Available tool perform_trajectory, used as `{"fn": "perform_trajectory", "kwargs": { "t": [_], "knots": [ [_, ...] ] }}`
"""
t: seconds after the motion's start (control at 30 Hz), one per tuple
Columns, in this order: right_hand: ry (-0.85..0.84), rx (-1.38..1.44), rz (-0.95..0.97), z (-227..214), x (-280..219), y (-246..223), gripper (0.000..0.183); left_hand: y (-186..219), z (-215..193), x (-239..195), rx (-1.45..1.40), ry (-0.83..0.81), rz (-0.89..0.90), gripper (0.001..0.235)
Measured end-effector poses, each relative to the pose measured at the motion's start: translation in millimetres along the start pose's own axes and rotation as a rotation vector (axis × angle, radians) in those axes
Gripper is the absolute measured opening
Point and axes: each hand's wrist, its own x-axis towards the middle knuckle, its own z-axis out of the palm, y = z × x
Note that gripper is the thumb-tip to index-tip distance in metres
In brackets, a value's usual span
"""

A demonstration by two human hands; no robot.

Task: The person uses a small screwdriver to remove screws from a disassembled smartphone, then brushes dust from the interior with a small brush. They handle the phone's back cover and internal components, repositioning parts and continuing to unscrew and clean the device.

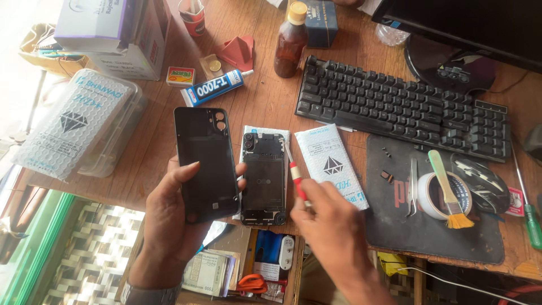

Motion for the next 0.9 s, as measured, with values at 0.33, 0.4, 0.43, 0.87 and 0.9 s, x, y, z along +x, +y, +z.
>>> {"fn": "perform_trajectory", "kwargs": {
  "t": [0.33, 0.4, 0.43, 0.87, 0.9],
  "knots": [
    [0.131, -0.072, 0.203, -44, 12, 78, 0.019, -17, 4, 3, 0.492, 0.298, -0.068, 0.062],
    [0.132, -0.07, 0.185, -44, 12, 84, 0.02, -21, 12, 1, 0.585, 0.327, -0.094, 0.068],
    [0.131, -0.066, 0.176, -44, 12, 83, 0.02, -23, 15, -1, 0.618, 0.322, -0.075, 0.065],
    [0.014, 0.393, 0.021, -18, -26, -9, 0.081, -72, 45, -10, 0.826, 0.085, 0.171, 0.036],
    [0.034, 0.333, 0.005, -15, -26, -11, 0.081, -74, 49, -14, 0.803, 0.092, 0.119, 0.035]
  ]
}}
